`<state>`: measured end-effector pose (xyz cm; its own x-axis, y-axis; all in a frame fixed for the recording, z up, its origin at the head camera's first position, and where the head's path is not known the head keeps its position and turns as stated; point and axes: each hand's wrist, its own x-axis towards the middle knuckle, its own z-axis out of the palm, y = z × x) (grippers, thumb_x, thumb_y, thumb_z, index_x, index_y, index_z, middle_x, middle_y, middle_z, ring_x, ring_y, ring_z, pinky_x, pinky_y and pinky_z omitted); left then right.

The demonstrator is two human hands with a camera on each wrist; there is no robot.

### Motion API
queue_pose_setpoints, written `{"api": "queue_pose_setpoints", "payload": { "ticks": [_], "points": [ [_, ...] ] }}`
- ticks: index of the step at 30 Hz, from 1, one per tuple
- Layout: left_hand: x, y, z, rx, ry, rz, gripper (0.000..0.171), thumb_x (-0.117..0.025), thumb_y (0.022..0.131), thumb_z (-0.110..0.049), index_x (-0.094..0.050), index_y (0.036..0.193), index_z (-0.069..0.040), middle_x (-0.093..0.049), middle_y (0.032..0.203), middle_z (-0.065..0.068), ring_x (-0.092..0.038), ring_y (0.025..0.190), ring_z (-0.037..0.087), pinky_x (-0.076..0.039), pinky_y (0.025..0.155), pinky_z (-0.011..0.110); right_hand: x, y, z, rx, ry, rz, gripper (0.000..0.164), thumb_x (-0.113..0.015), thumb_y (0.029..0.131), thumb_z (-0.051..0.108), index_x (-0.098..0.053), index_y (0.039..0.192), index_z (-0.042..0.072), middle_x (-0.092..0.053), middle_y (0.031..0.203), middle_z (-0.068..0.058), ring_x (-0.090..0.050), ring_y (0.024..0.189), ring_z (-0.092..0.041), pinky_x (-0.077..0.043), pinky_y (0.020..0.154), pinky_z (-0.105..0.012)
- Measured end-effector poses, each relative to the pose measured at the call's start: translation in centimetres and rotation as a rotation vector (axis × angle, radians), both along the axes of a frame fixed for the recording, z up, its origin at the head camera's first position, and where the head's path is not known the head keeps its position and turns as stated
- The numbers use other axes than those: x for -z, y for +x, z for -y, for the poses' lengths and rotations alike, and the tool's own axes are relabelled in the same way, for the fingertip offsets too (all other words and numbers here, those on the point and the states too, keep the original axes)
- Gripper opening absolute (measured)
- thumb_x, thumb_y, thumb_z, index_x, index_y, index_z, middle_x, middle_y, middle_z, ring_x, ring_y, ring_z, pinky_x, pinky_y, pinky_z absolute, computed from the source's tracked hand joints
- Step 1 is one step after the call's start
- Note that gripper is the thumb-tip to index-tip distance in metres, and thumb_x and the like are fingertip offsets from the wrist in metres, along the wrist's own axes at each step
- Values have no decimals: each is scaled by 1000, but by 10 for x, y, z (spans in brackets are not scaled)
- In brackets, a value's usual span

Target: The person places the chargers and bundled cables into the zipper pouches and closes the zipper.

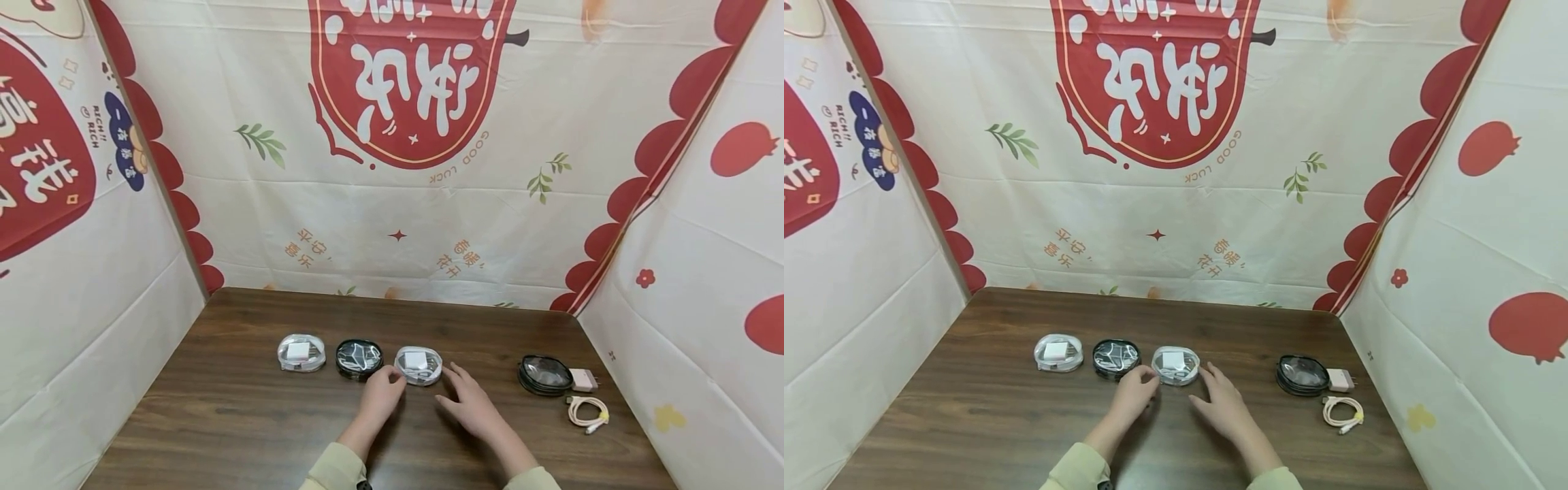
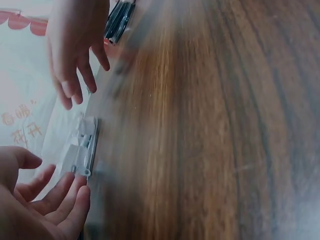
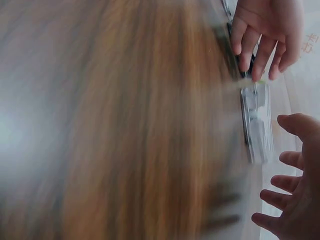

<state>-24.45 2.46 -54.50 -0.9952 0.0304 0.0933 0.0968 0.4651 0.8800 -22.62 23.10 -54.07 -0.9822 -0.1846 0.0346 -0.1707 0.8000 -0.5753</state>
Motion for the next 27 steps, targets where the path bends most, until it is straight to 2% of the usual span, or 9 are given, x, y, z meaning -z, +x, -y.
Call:
{"api": "queue_pose_setpoints", "payload": {
  "ticks": [6, 11, 16, 22, 27],
  "points": [
    [-4, 5, -14, 70, -28, -18, 8, -63, 85, -15, -69, 88, -10, -65, 83, -2, -59, 76, 15, -50, 71, 33, -1, 12, -33, 16, 40, -36, 57, -66, 94, 28, -47, 141, 3, -36, 149, -22, -33, 135, -44, -29, 105, -64],
    [-6, 8, -27, 124, -47, -37, 9, -63, 84, -14, -70, 87, -11, -64, 79, -5, -58, 72, 12, -49, 68, 30, -1, 22, -63, 56, 51, -179, 53, -69, 90, 21, -52, 136, -1, -43, 142, -25, -40, 128, -47, -33, 100, -65],
    [-9, 11, -40, 184, -62, -49, 9, -61, 83, -12, -69, 86, -12, -62, 77, -8, -55, 69, 7, -48, 66, 27, 0, 26, -92, 154, 66, -281, 53, -71, 87, 16, -53, 133, -4, -44, 138, -30, -41, 124, -50, -35, 96, -67],
    [-11, 13, -59, 244, -101, -85, 7, -61, 84, -12, -68, 85, -13, -59, 74, -11, -52, 67, 3, -46, 64, 24, -2, 26, -126, 288, 118, -267, 53, -68, 89, 21, -52, 131, -6, -33, 142, -35, -34, 124, -57, -31, 94, -70],
    [-12, 12, -72, 269, -143, -115, 6, -62, 83, -13, -68, 84, -14, -59, 73, -11, -52, 66, 3, -45, 62, 22, -8, 22, -152, 367, 139, -158, 62, -63, 93, 34, -44, 137, -5, -20, 147, -38, -23, 128, -61, -23, 92, -76]
  ]
}}
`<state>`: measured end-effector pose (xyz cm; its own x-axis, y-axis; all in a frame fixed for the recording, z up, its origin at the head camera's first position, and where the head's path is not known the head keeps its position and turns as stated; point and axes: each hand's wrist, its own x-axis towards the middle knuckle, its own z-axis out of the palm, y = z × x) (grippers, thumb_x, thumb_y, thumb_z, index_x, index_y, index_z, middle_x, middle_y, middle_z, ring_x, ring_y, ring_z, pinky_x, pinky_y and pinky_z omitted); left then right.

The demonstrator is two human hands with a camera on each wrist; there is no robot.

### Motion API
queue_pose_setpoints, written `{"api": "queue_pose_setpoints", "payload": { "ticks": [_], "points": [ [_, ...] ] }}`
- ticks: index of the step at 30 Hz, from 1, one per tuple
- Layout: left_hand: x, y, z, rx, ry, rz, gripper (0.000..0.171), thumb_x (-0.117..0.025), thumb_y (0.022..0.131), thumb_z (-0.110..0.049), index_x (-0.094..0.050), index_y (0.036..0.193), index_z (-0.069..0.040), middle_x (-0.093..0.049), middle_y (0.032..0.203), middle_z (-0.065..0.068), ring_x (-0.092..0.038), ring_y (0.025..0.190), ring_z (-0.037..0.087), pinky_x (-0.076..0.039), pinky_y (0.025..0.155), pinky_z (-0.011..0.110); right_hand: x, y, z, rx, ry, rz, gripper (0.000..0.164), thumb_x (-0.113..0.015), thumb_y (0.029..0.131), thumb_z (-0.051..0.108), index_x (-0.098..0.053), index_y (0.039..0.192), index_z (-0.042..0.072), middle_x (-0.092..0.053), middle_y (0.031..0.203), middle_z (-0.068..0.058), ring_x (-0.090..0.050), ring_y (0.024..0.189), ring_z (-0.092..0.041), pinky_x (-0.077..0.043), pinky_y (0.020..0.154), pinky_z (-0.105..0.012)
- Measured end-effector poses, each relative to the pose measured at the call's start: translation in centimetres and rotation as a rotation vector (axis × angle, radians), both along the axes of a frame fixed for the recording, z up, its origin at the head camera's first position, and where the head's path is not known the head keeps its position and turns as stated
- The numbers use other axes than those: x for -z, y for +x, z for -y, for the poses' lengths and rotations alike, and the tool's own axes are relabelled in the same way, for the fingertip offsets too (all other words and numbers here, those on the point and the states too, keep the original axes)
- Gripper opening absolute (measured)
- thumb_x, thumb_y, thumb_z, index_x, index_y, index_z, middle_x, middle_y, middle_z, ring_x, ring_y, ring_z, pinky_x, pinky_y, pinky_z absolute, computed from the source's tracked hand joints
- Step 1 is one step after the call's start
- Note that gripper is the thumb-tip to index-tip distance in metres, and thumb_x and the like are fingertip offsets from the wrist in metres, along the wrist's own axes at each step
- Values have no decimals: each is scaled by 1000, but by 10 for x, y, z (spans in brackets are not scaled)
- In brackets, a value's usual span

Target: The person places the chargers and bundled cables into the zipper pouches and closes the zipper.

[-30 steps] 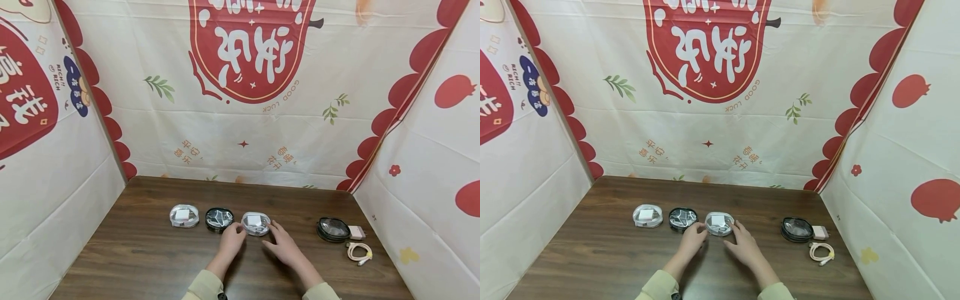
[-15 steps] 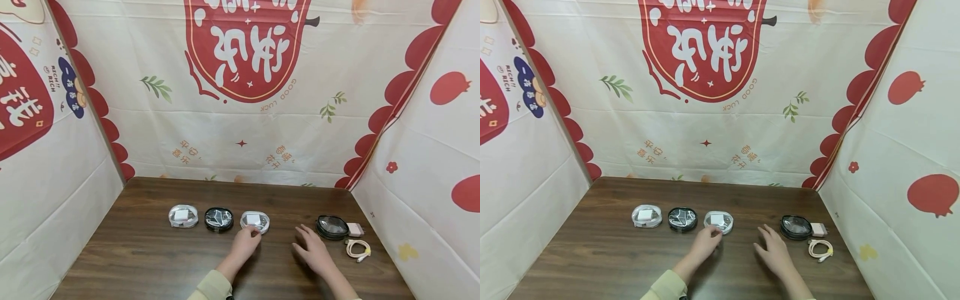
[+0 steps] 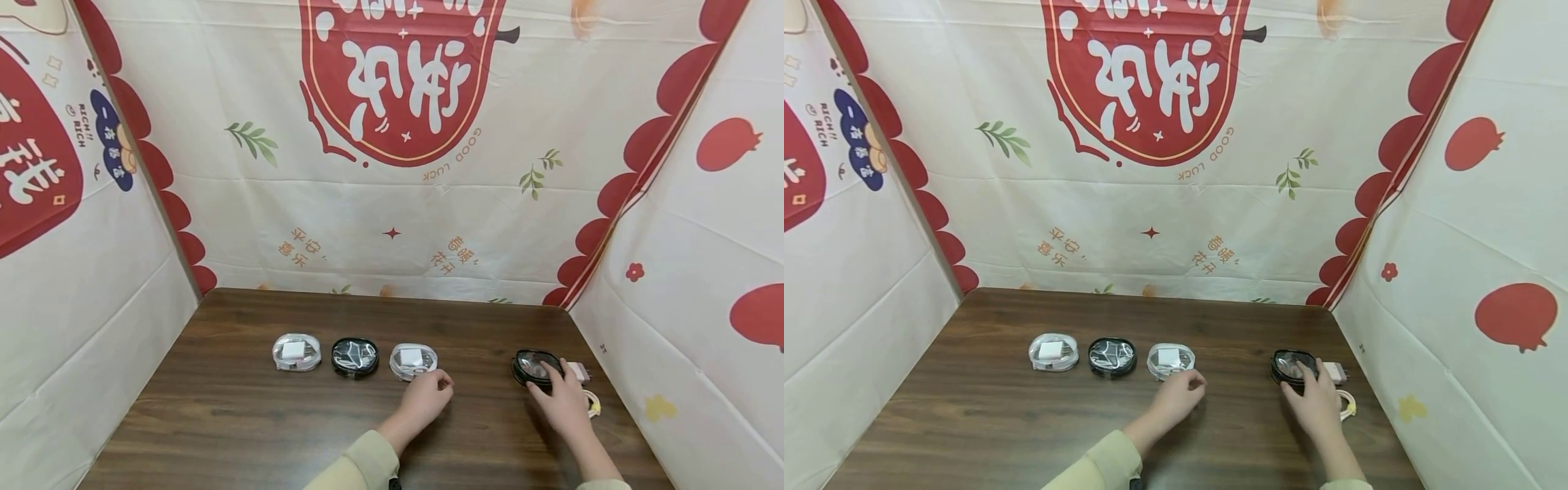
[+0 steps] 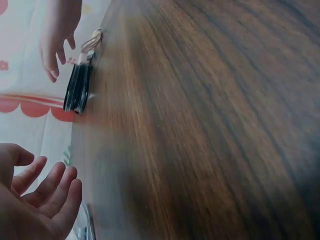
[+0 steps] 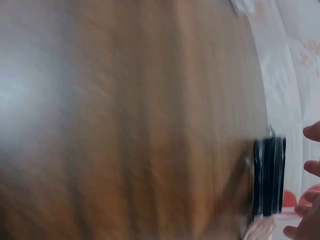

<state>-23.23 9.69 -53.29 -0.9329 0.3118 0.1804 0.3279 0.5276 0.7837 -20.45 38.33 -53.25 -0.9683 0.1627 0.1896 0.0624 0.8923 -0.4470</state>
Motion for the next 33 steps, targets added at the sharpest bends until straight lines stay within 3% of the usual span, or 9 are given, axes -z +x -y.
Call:
{"api": "queue_pose_setpoints", "payload": {
  "ticks": [5, 14, 20, 33],
  "points": [
    [-5, -3, -8, 8, -71, -4, 6, -62, 84, -14, -67, 86, -15, -58, 73, -11, -51, 66, 3, -44, 61, 22, -1, -10, -17, -27, 25, 68, 69, -61, 94, 41, -40, 141, -5, -14, 149, -39, -18, 130, -61, -21, 89, -78],
    [-8, -12, -29, 16, -205, -90, 11, -60, 83, -15, -68, 90, -18, -61, 78, -11, -55, 71, 3, -44, 62, 19, 7, -19, -25, -111, 97, 85, 69, -60, 94, 43, -45, 139, -7, -24, 148, -36, -24, 131, -57, -16, 97, -78],
    [-5, -13, -39, 51, -215, -63, 14, -61, 86, -16, -68, 99, -17, -56, 78, -12, -52, 72, 2, -43, 64, 17, 13, -19, -17, -126, 118, 73, 69, -62, 92, 41, -46, 138, -7, -31, 145, -35, -28, 130, -57, -22, 97, -75],
    [11, -14, -48, -6, -165, -79, 23, -65, 85, -14, -67, 108, -12, -56, 82, -6, -53, 75, 6, -47, 69, 22, 16, -14, 23, -159, 110, 65, 65, -66, 90, 39, -49, 140, 0, -36, 147, -28, -27, 134, -50, -19, 100, -74]
  ]
}}
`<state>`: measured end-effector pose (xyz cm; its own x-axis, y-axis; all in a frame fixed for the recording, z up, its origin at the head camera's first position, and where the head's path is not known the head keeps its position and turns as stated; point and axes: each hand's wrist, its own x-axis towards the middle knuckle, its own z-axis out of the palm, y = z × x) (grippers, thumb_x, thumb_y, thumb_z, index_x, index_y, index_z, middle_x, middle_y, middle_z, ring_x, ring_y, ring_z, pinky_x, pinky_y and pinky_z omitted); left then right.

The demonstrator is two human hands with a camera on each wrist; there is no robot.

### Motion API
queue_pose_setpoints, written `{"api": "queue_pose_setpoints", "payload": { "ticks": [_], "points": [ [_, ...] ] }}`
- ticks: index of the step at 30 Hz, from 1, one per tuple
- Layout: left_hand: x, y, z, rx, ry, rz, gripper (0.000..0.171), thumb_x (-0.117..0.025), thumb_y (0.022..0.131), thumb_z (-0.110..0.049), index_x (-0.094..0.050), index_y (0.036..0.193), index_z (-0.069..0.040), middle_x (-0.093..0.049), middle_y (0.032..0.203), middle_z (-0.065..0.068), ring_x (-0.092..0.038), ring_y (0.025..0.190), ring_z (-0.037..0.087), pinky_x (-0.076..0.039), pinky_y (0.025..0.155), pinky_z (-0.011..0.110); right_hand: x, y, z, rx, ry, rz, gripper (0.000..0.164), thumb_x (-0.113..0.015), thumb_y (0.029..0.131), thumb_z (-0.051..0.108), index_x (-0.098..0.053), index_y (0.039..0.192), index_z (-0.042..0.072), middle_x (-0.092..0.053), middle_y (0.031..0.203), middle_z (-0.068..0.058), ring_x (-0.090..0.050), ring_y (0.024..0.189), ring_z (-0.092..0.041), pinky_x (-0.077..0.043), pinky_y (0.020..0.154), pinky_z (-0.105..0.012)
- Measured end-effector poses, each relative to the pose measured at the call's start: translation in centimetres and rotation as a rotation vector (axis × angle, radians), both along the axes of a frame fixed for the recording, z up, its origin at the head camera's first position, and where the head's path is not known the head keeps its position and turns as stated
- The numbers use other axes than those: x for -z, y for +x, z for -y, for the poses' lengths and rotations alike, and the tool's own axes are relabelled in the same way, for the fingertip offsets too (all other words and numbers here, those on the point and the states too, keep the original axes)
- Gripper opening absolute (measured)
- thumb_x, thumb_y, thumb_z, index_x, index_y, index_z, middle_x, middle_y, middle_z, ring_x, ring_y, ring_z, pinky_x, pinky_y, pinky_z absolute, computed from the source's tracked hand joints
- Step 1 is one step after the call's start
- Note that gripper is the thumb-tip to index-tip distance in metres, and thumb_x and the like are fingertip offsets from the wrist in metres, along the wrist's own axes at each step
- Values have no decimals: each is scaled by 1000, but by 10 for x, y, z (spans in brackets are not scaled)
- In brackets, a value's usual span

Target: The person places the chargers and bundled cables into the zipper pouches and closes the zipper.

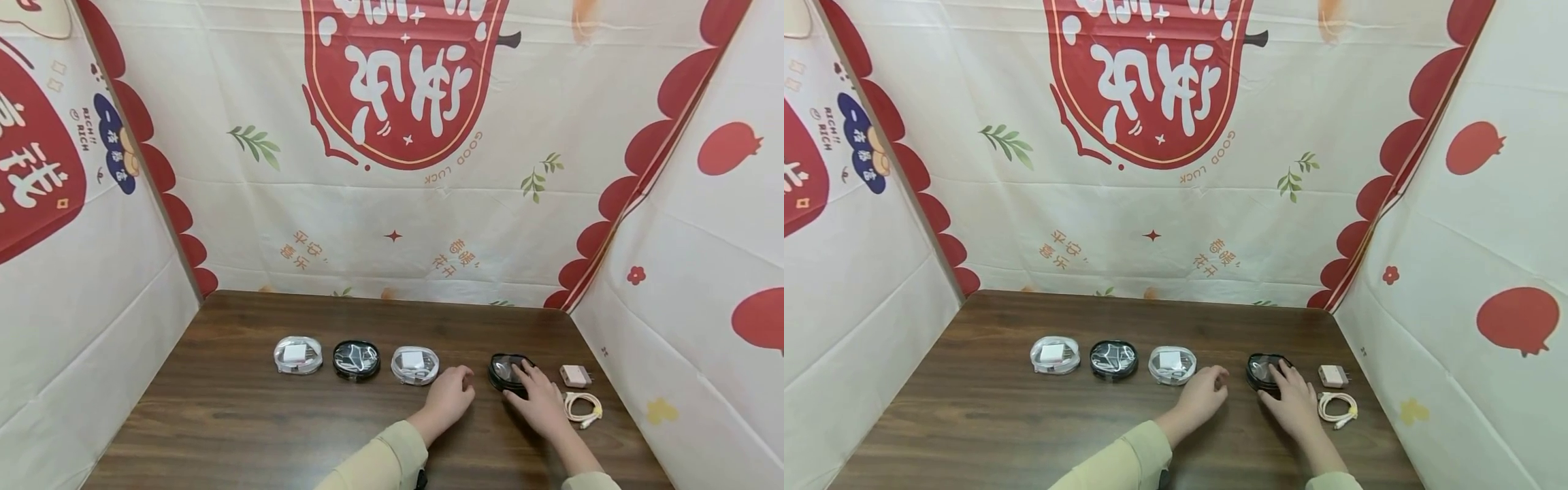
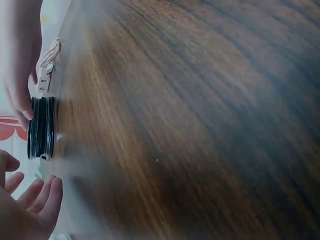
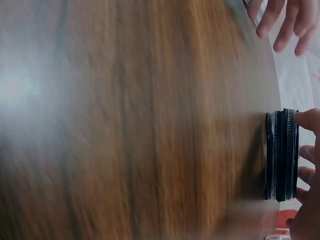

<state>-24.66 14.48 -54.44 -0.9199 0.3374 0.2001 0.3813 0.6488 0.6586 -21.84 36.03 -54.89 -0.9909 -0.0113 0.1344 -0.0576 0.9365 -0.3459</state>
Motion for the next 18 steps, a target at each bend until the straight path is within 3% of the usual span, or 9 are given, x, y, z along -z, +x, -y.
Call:
{"api": "queue_pose_setpoints", "payload": {
  "ticks": [8, 18],
  "points": [
    [7, -6, 1, 4, 49, -9, 29, -66, 84, -13, -68, 113, -9, -59, 86, -2, -55, 78, 9, -48, 71, 25, -2, 5, 24, -2, -61, 12, 63, -63, 92, 44, -51, 140, 5, -38, 149, -22, -21, 139, -47, -14, 100, -75],
    [9, -16, 5, 51, 9, 7, 35, -69, 87, -11, -66, 122, -9, -68, 112, 6, -61, 106, 18, -50, 89, 29, -7, 13, 42, -24, -114, 15, 61, -65, 91, 42, -53, 139, 7, -39, 148, -22, -24, 138, -46, -14, 99, -76]
  ]
}}
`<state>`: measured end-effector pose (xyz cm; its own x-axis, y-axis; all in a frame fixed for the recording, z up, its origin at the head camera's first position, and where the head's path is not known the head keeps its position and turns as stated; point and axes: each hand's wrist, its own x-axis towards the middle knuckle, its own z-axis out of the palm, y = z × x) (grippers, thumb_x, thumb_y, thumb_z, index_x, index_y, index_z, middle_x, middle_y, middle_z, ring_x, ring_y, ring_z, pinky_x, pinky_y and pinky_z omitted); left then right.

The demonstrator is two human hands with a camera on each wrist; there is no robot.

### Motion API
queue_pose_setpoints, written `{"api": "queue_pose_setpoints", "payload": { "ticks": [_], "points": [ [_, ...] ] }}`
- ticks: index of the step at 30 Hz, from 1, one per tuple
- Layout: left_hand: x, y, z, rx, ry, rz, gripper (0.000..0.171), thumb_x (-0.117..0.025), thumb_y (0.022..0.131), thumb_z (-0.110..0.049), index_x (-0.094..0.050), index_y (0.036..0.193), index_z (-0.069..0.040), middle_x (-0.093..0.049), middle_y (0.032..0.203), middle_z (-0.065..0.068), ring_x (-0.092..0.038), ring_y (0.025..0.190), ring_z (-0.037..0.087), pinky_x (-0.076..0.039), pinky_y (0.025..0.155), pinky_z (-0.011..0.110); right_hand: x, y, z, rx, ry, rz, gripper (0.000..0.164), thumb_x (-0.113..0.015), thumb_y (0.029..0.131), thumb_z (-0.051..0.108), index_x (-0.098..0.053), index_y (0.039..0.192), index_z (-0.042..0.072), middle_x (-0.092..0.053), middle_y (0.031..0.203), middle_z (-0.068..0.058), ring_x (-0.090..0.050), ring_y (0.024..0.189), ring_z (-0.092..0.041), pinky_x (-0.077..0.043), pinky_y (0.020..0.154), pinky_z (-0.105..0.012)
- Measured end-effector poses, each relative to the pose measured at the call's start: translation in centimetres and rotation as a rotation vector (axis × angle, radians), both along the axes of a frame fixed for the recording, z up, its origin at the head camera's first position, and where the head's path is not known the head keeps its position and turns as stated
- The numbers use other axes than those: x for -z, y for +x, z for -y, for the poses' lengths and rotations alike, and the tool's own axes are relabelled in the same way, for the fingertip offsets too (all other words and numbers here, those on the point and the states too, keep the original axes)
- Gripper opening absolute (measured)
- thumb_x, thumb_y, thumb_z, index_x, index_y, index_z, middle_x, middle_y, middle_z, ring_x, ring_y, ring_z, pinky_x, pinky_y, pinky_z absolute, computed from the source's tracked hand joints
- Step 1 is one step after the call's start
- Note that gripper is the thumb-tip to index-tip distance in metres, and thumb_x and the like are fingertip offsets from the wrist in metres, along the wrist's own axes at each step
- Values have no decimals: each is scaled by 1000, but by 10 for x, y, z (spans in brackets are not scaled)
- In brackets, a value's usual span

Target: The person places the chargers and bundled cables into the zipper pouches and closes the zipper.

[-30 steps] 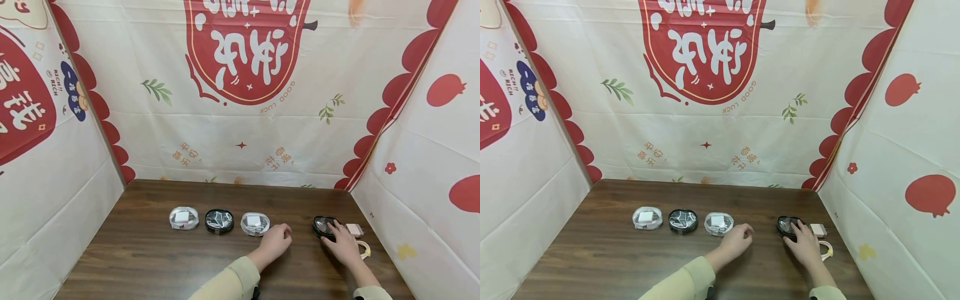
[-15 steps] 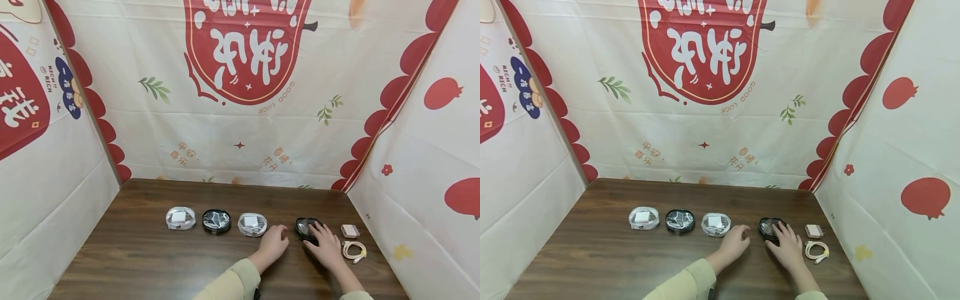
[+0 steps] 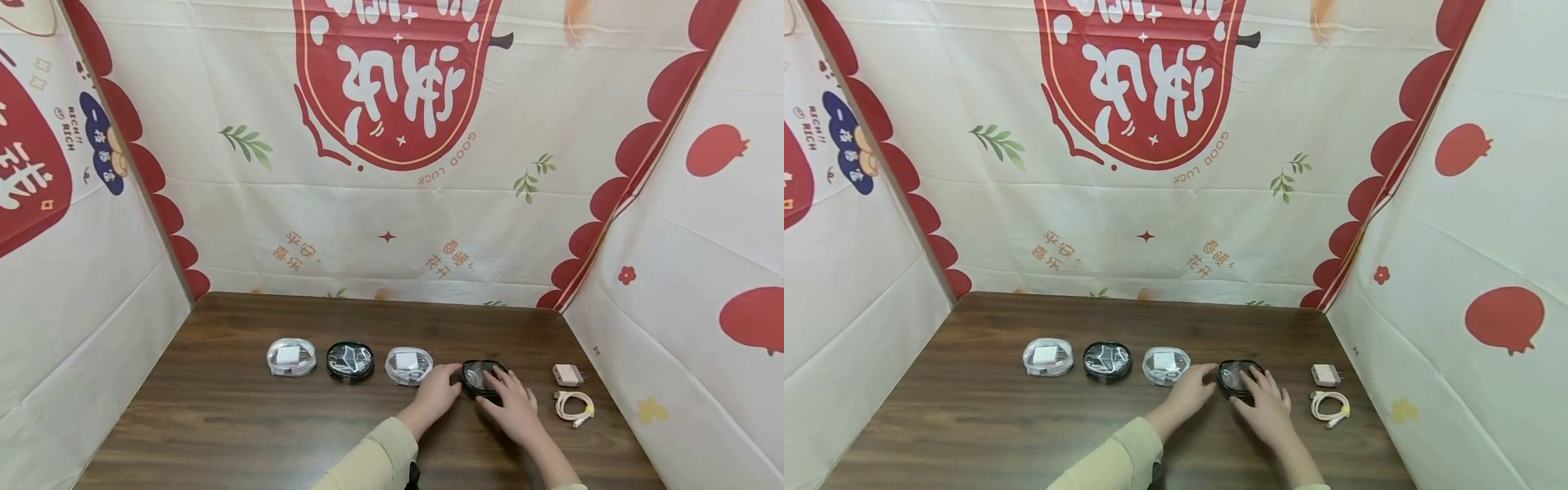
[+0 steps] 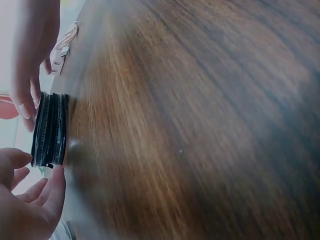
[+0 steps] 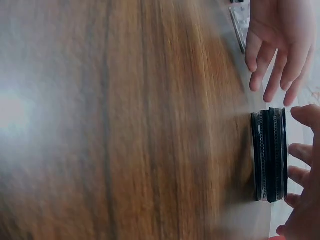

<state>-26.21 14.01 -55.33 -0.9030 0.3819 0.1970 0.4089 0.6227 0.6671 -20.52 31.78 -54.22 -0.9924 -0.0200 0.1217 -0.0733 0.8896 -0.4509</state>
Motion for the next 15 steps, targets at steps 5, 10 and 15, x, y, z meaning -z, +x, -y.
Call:
{"api": "queue_pose_setpoints", "payload": {
  "ticks": [5, 10, 15],
  "points": [
    [-2, 2, 5, 40, 2, -29, 37, -72, 85, -6, -68, 122, -12, -67, 111, 6, -61, 105, 18, -50, 89, 30, 1, 5, 4, -8, -32, -32, 57, -66, 91, 40, -56, 136, 7, -41, 147, -21, -27, 137, -46, -14, 99, -75],
    [-4, 9, 10, 58, 34, -112, 31, -76, 82, -4, -73, 111, -11, -69, 101, 4, -63, 96, 17, -51, 82, 28, 3, 10, 4, -8, -60, -39, 55, -66, 91, 39, -58, 135, 7, -42, 147, -19, -29, 136, -45, -15, 99, -74],
    [0, 8, 10, 25, 22, -144, 22, -79, 78, -6, -77, 99, -11, -73, 92, -2, -65, 89, 10, -50, 77, 21, 3, 12, 5, -40, -100, -68, 51, -66, 91, 35, -59, 133, 6, -43, 146, -19, -30, 135, -48, -24, 98, -74]
  ]
}}
